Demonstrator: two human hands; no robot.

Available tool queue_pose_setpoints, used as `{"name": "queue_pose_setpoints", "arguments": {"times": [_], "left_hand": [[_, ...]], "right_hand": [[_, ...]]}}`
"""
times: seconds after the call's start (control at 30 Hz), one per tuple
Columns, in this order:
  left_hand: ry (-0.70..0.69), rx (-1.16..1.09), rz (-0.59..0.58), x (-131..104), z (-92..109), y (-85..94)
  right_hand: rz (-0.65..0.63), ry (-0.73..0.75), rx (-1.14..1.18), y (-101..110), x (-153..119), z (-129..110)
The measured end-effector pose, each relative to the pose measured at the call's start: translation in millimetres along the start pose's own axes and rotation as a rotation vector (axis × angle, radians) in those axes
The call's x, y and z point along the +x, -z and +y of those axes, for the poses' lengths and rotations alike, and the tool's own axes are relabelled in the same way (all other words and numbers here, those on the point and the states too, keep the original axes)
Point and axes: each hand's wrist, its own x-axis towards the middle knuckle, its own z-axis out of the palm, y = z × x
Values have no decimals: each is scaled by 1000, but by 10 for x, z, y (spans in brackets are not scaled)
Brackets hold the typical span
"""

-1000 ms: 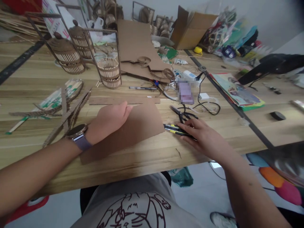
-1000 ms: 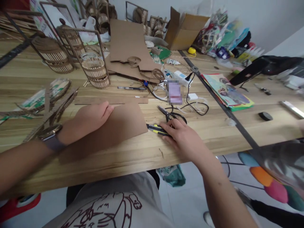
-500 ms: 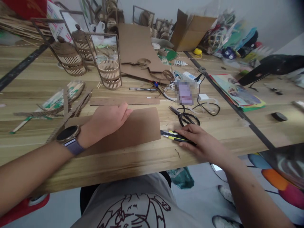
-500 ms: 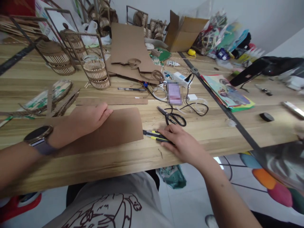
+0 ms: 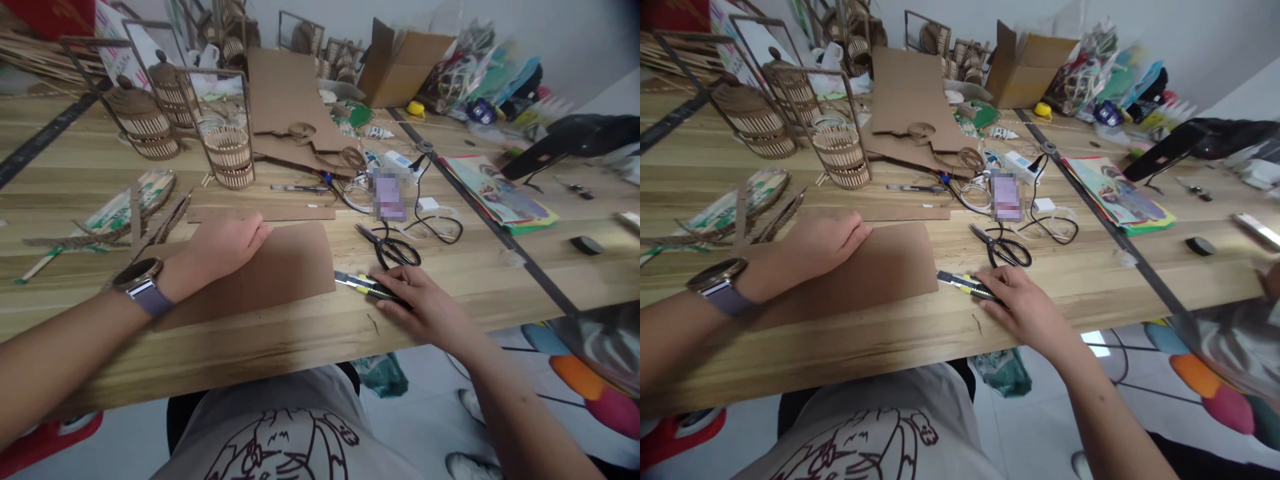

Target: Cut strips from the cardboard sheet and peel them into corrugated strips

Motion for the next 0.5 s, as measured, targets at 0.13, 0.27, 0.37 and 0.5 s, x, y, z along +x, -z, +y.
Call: {"name": "queue_pose_setpoints", "arguments": {"times": [0.13, 0.27, 0.37, 0.5], "left_hand": [[-9, 1, -22, -5, 12, -15], [5, 0, -27, -5, 9, -31], [-4, 8, -22, -5, -5, -53], [-27, 2, -24, -1, -6, -73]], "right_hand": [[-11, 2, -5, 5, 16, -11], [-48, 32, 35, 2, 20, -30], [-46, 27, 35, 7, 9, -22], [-89, 41, 38, 11, -2, -28]]}}
